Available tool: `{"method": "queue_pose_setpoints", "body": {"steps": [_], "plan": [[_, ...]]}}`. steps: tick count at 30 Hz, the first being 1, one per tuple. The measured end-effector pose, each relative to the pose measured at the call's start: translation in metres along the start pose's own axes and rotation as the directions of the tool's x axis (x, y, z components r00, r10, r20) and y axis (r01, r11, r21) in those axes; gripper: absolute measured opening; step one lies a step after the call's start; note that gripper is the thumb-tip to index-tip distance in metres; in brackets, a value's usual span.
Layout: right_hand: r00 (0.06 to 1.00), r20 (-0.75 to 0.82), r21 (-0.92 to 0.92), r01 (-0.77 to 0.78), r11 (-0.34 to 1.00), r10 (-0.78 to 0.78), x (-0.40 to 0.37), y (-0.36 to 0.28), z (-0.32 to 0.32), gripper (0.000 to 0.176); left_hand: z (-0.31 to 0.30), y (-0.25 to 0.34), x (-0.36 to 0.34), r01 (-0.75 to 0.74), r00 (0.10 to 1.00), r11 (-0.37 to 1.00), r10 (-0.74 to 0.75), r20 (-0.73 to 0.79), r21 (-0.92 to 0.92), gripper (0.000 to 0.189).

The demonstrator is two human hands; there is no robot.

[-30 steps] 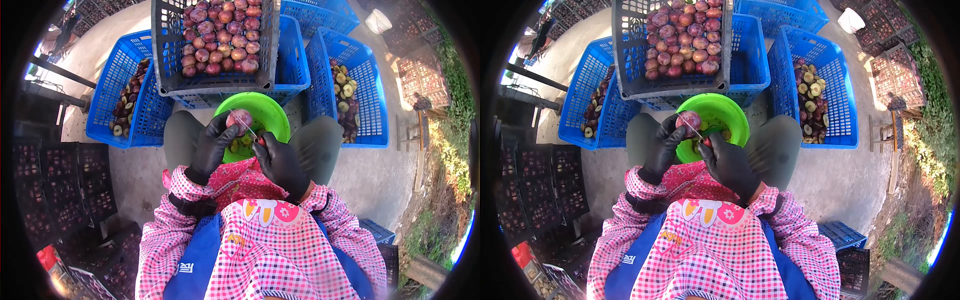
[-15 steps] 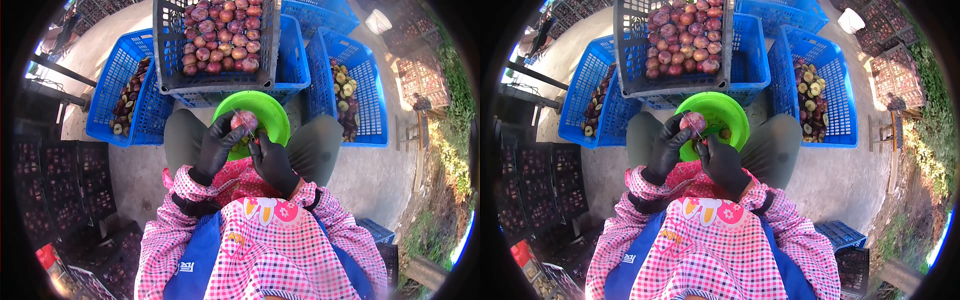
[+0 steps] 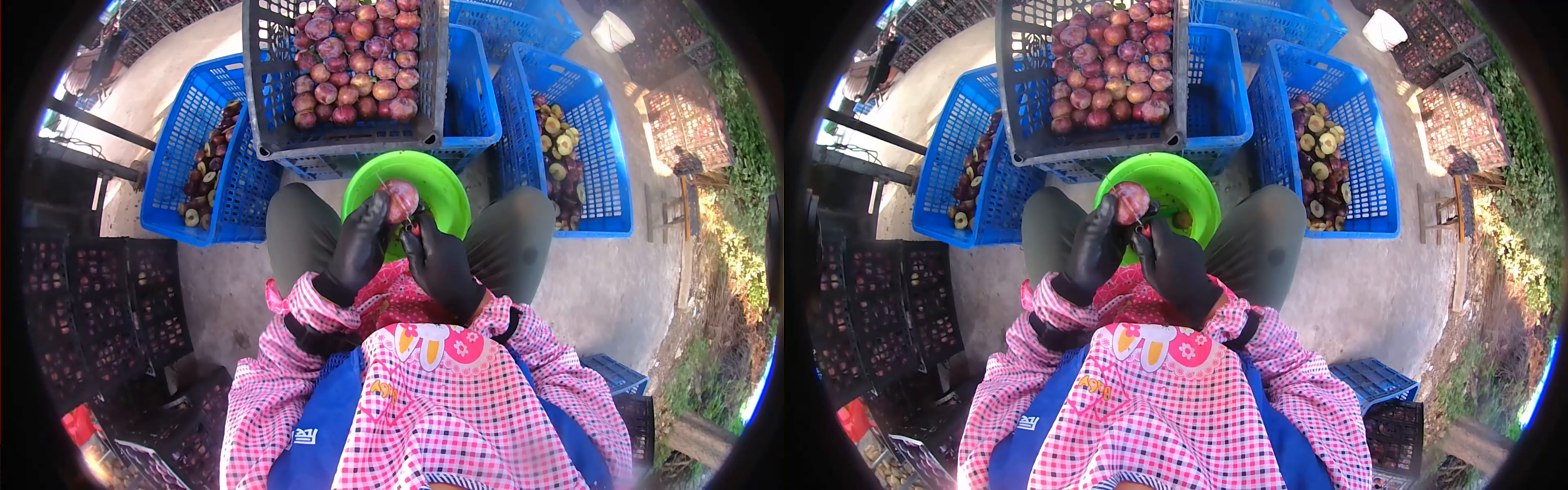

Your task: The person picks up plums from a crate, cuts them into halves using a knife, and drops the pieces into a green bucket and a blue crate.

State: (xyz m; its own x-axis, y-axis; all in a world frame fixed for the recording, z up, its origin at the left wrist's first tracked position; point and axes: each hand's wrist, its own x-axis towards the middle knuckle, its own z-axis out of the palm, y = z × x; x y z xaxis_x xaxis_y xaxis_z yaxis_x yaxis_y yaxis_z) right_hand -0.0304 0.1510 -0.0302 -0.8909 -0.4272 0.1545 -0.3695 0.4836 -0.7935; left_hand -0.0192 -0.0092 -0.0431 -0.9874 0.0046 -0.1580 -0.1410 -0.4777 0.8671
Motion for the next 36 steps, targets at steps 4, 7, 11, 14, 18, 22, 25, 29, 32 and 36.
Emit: {"method": "queue_pose_setpoints", "body": {"steps": [4,7,11,14,18,22,25,29,32,36], "plan": [[0.999,0.029,0.053,-0.027,0.998,0.025,-0.006,0.002,0.0,0.021,-0.001,0.01,0.002,-0.137,0.99,0.938,0.137,0.021,0.319,0.051],[0.999,0.001,0.095,0.036,0.995,-0.036,0.0,0.0,-0.002,0.022,0.008,0.02,0.0,-0.32,0.932,0.734,0.358,0.06,0.599,0.047],[1.0,0.025,0.09,-0.006,0.996,0.004,-0.004,0.002,0.002,0.022,0.008,0.019,-0.006,0.072,0.996,0.996,-0.074,-0.056,-0.045,0.051],[0.998,0.046,0.172,-0.042,0.984,0.034,-0.006,0.002,0.0,0.021,0.002,0.024,-0.005,-0.217,0.969,0.8,0.248,0.021,0.559,0.052],[0.997,0.063,0.201,-0.053,0.978,0.041,0.001,-0.001,-0.004,0.019,0.003,0.02,-0.003,0.016,0.998,0.997,-0.012,-0.058,0.073,0.054],[0.994,0.068,0.238,-0.1,0.966,0.086,0.0,0.001,-0.004,0.019,-0.002,0.02,-0.004,0.065,0.996,0.97,-0.049,-0.075,0.236,0.055],[0.7,0.647,0.591,-0.711,0.381,0.302,0.004,0.008,-0.015,0.02,-0.023,0.012,0.002,-0.284,0.944,0.522,0.3,0.139,0.804,0.05],[0.996,0.02,0.369,-0.083,0.926,0.081,0.006,0.002,-0.031,0.033,-0.031,0.008,0.002,-0.261,0.952,0.592,0.289,0.101,0.762,0.047],[0.993,-0.037,0.441,-0.085,0.893,0.113,0.021,0.005,-0.031,0.047,-0.028,-0.001,-0.01,0.161,0.987,0.985,-0.162,0.016,0.06,0.048],[0.993,0.114,0.264,-0.046,0.963,0.016,0.04,0.007,-0.027,0.06,0.025,0.026,-0.011,0.208,0.974,0.966,-0.219,-0.056,-0.155,0.053]]}}
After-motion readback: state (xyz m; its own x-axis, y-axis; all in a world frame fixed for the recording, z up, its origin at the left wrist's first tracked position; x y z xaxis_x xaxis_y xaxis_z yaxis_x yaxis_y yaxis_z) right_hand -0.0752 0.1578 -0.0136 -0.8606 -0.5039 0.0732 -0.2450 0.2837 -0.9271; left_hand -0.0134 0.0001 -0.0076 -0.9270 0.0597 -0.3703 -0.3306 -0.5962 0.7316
